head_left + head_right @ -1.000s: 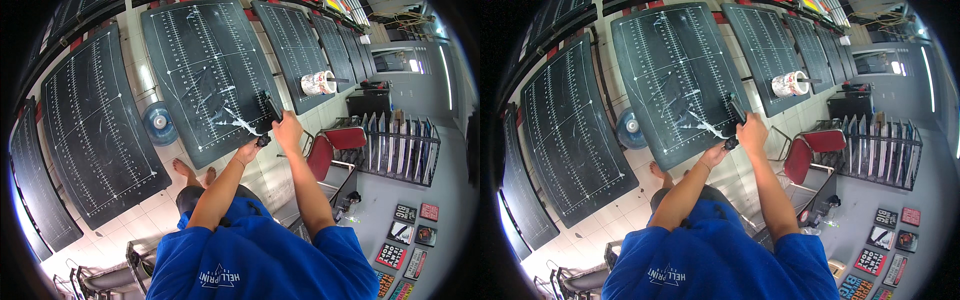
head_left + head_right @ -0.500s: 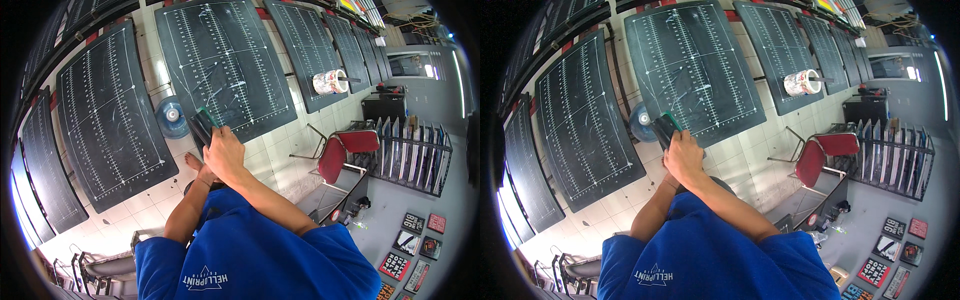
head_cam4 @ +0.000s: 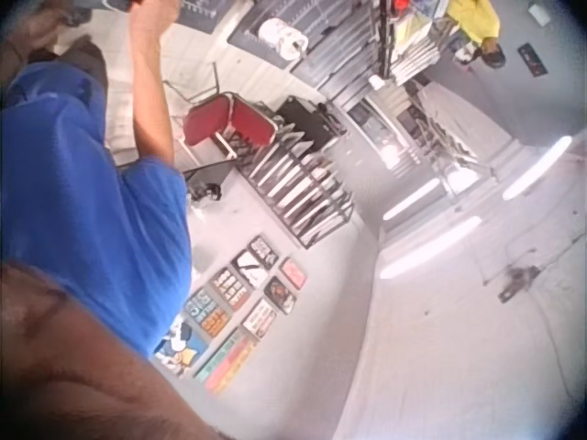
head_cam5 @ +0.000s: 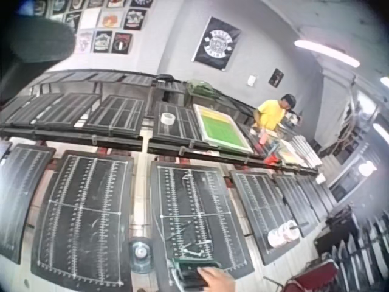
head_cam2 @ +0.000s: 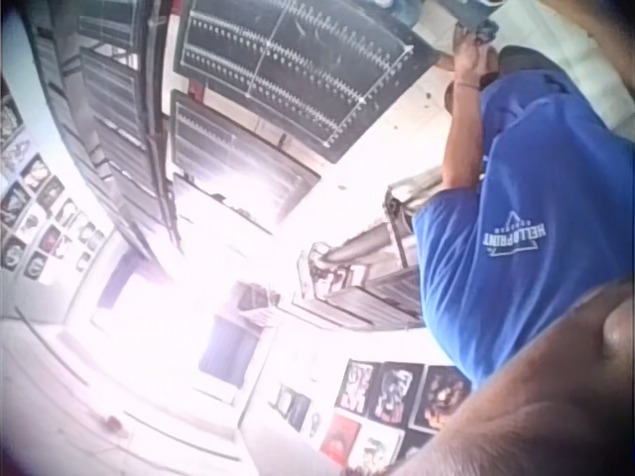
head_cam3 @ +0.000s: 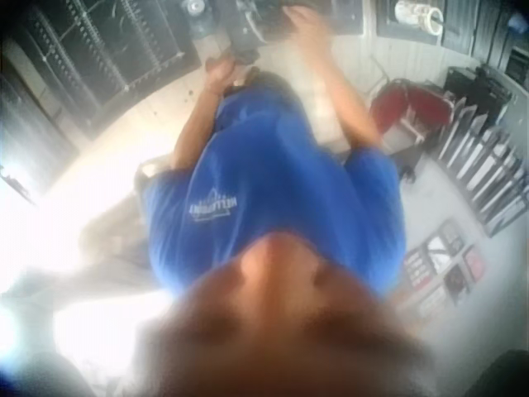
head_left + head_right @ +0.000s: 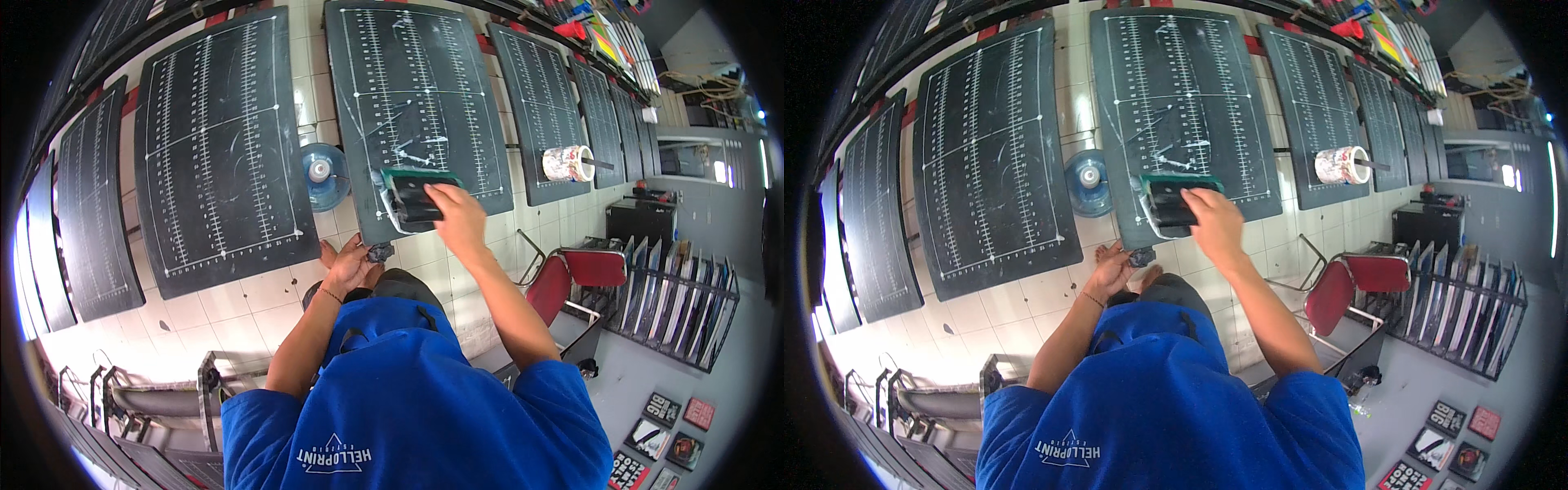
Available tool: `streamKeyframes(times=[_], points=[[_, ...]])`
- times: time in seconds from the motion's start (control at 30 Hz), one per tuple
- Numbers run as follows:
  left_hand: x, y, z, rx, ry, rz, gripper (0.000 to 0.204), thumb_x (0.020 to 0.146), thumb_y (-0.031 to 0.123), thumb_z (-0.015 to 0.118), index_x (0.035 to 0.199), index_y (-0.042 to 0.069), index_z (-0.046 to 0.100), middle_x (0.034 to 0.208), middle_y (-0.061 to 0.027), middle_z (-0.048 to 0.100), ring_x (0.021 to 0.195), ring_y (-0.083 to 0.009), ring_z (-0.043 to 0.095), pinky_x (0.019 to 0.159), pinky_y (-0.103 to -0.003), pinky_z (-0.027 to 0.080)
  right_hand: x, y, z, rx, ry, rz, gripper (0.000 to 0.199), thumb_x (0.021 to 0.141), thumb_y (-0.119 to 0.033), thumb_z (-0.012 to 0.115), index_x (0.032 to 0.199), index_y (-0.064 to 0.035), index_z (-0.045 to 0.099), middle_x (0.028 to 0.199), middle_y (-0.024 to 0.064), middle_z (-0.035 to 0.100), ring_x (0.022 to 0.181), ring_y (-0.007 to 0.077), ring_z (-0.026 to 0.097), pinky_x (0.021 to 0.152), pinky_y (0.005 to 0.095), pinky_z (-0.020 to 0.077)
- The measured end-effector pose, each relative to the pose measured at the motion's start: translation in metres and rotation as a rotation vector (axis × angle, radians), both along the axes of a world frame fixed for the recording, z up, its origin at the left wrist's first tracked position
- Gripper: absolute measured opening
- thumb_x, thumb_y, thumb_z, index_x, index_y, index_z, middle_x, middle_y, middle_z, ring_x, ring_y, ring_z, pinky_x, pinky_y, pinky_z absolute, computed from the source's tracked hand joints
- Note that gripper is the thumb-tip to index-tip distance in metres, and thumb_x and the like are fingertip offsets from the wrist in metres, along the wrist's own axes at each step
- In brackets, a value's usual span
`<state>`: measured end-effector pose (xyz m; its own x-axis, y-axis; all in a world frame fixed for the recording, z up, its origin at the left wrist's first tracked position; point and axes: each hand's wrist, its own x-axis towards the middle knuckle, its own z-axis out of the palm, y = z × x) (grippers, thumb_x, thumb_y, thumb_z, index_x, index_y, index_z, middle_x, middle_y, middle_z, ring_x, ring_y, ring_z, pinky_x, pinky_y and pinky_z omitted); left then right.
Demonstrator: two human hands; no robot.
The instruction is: The person uses a squeegee to spread white ink across a screen printing frame, repeatedly wiping the squeegee with a cloth. They also handle a bucket of ink and a water jug, moving them around the workspace.
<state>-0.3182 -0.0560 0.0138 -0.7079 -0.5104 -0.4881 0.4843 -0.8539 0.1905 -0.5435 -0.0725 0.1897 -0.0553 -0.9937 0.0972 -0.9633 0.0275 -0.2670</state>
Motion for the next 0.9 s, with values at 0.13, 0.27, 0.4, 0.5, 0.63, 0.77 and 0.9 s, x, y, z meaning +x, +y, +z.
streamKeyframes(times=[0.13,0.27,0.4,0.5,0.63,0.77,0.9], points=[[-0.004,0.006,0.014,0.031,-0.042,-0.04,0.031,0.104,0.003,0.043,0.135,-0.001,0.045,0.129,-0.0162,0.059,0.116,-0.0271,0.062,0.103,-0.04,0.052,-0.027,0.03,0.018,0.004,-0.042,0.017,0.053,0.065,0.005,0.068,0.116,-0.0126,0.071,0.114,0.0023,0.068,0.108,0.0265,0.063,0.09,0.0387,0.0496],[-0.013,0.018,0.0,0.039,-0.041,-0.09,0.03,0.104,0.007,0.048,0.132,-0.002,0.047,0.129,-0.0164,0.059,0.115,-0.0282,0.063,0.101,-0.045,0.053,-0.031,0.058,0.017,0.065,0.047,0.262,0.054,0.066,0.005,0.065,0.116,-0.0142,0.07,0.115,0.0007,0.068,0.111,0.0239,0.062,0.093,0.0398,0.0484],[-0.023,0.021,-0.009,0.061,0.011,-0.052,0.031,0.104,0.01,0.049,0.132,-0.002,0.047,0.13,-0.0163,0.059,0.115,-0.0284,0.063,0.102,-0.045,0.052,-0.013,0.056,0.004,0.055,0.03,0.33,0.052,0.068,0.002,0.062,0.117,-0.0129,0.069,0.116,0.0005,0.066,0.112,0.0242,0.061,0.093,0.0402,0.048],[-0.021,0.019,-0.017,0.059,-0.002,0.011,0.031,0.105,0.01,0.046,0.135,0.001,0.047,0.131,-0.0143,0.059,0.115,-0.0269,0.062,0.104,-0.042,0.051,0.004,0.022,-0.002,0.026,0.007,0.322,0.051,0.069,0.003,0.062,0.118,-0.0113,0.068,0.117,0.0019,0.066,0.112,0.0258,0.061,0.093,0.0409,0.0478],[-0.012,-0.007,0.013,0.09,-0.119,0.152,0.028,0.105,0.006,0.043,0.132,0.002,0.047,0.122,-0.0154,0.062,0.107,-0.025,0.066,0.094,-0.043,0.057,0.004,-0.071,-0.019,-0.073,0.051,0.268,0.048,0.072,0.003,0.062,0.118,-0.0103,0.068,0.116,0.0037,0.065,0.11,0.0265,0.06,0.09,0.0422,0.0479],[0.007,-0.015,-0.012,0.077,-0.242,0.257,0.02,0.104,0.007,0.046,0.124,0.006,0.05,0.113,-0.0105,0.063,0.103,-0.021,0.064,0.088,-0.038,0.055,-0.026,-0.203,-0.031,-0.262,0.049,0.184,0.042,0.074,0.001,0.064,0.113,-0.0112,0.07,0.108,0.0036,0.067,0.099,0.027,0.063,0.081,0.0418,0.049],[0.001,-0.036,-0.002,0.07,-0.345,0.293,0.017,0.104,0.008,0.047,0.12,0.006,0.051,0.109,-0.0093,0.064,0.099,-0.0184,0.065,0.085,-0.034,0.055,-0.061,-0.275,-0.029,-0.244,0.127,0.055,0.035,0.077,-0.002,0.065,0.11,-0.0125,0.072,0.104,0.004,0.067,0.096,0.0275,0.064,0.082,0.0421,0.0505]])
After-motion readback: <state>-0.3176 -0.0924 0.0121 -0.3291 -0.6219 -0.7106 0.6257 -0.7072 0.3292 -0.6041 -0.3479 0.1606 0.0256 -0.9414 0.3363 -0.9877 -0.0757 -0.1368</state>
